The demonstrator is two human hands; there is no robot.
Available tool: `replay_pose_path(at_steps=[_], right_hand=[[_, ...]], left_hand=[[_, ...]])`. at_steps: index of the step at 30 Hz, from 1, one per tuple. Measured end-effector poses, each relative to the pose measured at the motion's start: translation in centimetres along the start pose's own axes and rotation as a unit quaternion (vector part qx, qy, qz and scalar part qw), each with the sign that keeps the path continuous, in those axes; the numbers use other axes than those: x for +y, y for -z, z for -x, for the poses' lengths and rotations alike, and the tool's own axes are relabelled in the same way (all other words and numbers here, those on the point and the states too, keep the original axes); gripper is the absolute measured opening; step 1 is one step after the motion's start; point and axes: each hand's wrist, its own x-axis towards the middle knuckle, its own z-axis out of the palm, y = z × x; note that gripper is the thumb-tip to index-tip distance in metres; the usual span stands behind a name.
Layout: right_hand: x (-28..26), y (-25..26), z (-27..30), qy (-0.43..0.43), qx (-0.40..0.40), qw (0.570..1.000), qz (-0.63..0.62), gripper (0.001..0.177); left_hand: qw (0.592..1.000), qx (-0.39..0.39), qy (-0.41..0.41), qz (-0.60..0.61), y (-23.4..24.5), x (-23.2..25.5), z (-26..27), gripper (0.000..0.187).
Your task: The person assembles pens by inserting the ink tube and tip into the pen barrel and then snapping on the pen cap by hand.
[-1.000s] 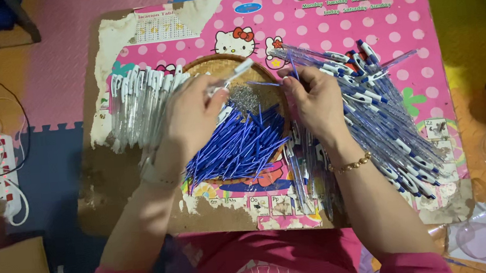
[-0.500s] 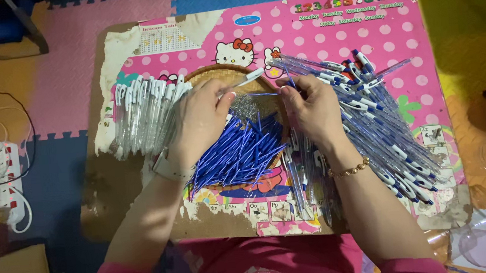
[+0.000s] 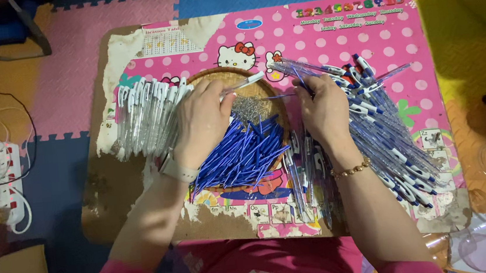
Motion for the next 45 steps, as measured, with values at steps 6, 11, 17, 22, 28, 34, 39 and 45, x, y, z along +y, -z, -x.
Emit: replay_pose_path(at_steps=[6, 11, 17, 22, 28, 34, 39, 45], right_hand=[[0.0, 0.0, -0.3, -0.037, -0.020, 0.996, 0.082, 0.023], [-0.7, 0.7, -0.1, -0.022, -0.071, 0.988, 0.137, 0.025], [-1.7, 1.6, 0.5, -0.023, -0.103, 0.977, 0.183, 0.024], [-1.6, 1.6, 0.5, -0.033, -0.121, 0.968, 0.217, 0.025], [-1.6, 1.9, 0.1, -0.036, -0.126, 0.973, 0.188, 0.025], [-1.9, 1.9, 0.6, -0.021, -0.090, 0.984, 0.151, 0.023], [-3.8, 1.4, 1.7, 0.149, -0.071, 0.985, 0.056, 0.015], [-6.5, -0.5, 3.5, 0.361, -0.043, 0.932, 0.003, 0.008]], left_hand=[[0.999, -0.005, 0.028, 0.044, 1.1, 3.1, 1.6, 0.028], [0.996, -0.022, 0.048, 0.066, -0.1, 3.0, 3.9, 0.027], [0.995, -0.029, 0.058, 0.075, 0.1, 2.3, 4.6, 0.029], [0.993, -0.031, 0.077, 0.089, 0.1, 2.4, 5.0, 0.029], [0.990, -0.031, 0.092, 0.104, 0.4, 2.2, 5.3, 0.028], [0.987, -0.012, 0.113, 0.117, 2.4, 2.0, 5.9, 0.028], [0.980, 0.017, 0.166, 0.107, 7.0, 2.2, 7.1, 0.029], [0.976, 0.057, 0.176, 0.116, 5.9, -3.0, 9.6, 0.047]])
